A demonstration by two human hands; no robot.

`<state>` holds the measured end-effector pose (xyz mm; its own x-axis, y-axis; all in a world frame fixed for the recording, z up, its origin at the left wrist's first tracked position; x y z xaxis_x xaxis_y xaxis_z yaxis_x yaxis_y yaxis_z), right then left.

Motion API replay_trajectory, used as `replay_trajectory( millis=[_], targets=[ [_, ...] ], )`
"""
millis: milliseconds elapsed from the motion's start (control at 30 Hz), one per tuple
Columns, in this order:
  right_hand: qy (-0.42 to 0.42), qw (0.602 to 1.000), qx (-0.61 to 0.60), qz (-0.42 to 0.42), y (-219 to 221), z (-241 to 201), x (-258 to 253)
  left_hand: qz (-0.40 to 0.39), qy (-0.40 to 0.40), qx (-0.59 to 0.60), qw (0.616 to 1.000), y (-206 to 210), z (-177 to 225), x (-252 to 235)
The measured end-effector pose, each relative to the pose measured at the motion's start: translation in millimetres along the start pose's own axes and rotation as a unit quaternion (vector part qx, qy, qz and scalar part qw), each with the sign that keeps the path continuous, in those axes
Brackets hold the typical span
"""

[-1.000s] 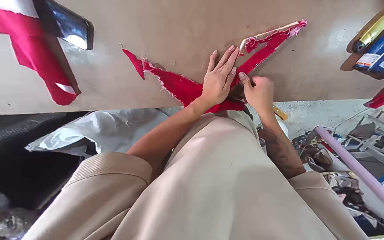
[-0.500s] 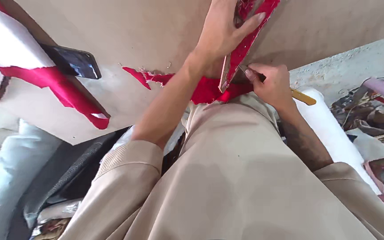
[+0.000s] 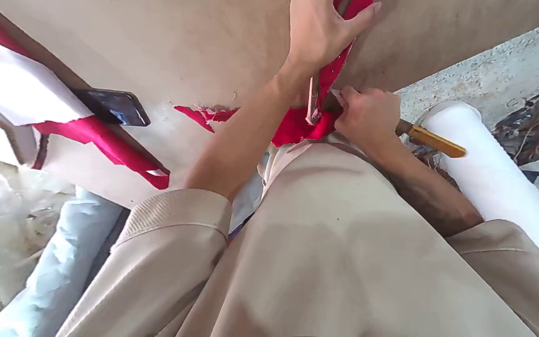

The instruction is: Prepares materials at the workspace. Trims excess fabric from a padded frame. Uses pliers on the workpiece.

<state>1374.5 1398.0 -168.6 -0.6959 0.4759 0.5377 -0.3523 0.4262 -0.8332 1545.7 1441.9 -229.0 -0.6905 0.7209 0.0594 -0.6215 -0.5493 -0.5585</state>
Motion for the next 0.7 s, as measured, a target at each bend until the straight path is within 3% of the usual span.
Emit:
replay_trajectory(
  millis=[100,200,233,333,467,533,600,700],
  targets=[
    [0.004,0.984,-0.168,-0.055,16.6,18.9,-18.0,-0.001,0.005,-0.017,1.000,2.7,-2.4,-2.9],
    [-0.070,0.985,-0.071,0.140,28.6,11.7,-5.5,0.016,0.015,-0.029,0.999,1.7,-1.9,-2.5],
    [-0.065,0.984,-0.084,0.144,30.7,8.9,-5.5,0.023,0.020,-0.032,0.999,1.1,-2.3,-2.7],
    [-0.014,0.978,-0.204,-0.028,21.9,7.9,-17.7,0.027,0.026,-0.033,0.999,0.8,-3.2,-0.9],
    [-0.037,0.979,-0.193,-0.052,15.2,9.4,-22.6,0.016,0.026,-0.044,0.999,-0.9,-4.1,-2.4],
    [-0.012,0.956,-0.263,-0.131,10.5,10.5,-29.9,0.021,0.033,-0.045,0.998,-0.2,-6.2,-3.2],
    [0.024,0.907,-0.369,-0.201,12.5,12.3,-32.0,0.022,0.034,-0.042,0.998,2.0,-6.9,0.1],
    [-0.022,0.981,-0.173,-0.087,1.3,-0.9,-29.3,0.010,0.034,-0.044,0.998,-0.9,-7.4,-5.8]
  ],
)
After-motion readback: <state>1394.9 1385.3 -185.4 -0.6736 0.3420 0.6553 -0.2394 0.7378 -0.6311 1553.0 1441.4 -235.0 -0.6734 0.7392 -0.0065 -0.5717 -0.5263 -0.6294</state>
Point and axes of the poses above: each hand's wrist, its own x-axis away from the middle knuckle, its own y-axis out of the palm, z = x × y, the point moved 2 cm from there along -x, towards the middle knuckle, and after that the axes turned 12 degrees about y, right-handed, at the moved point
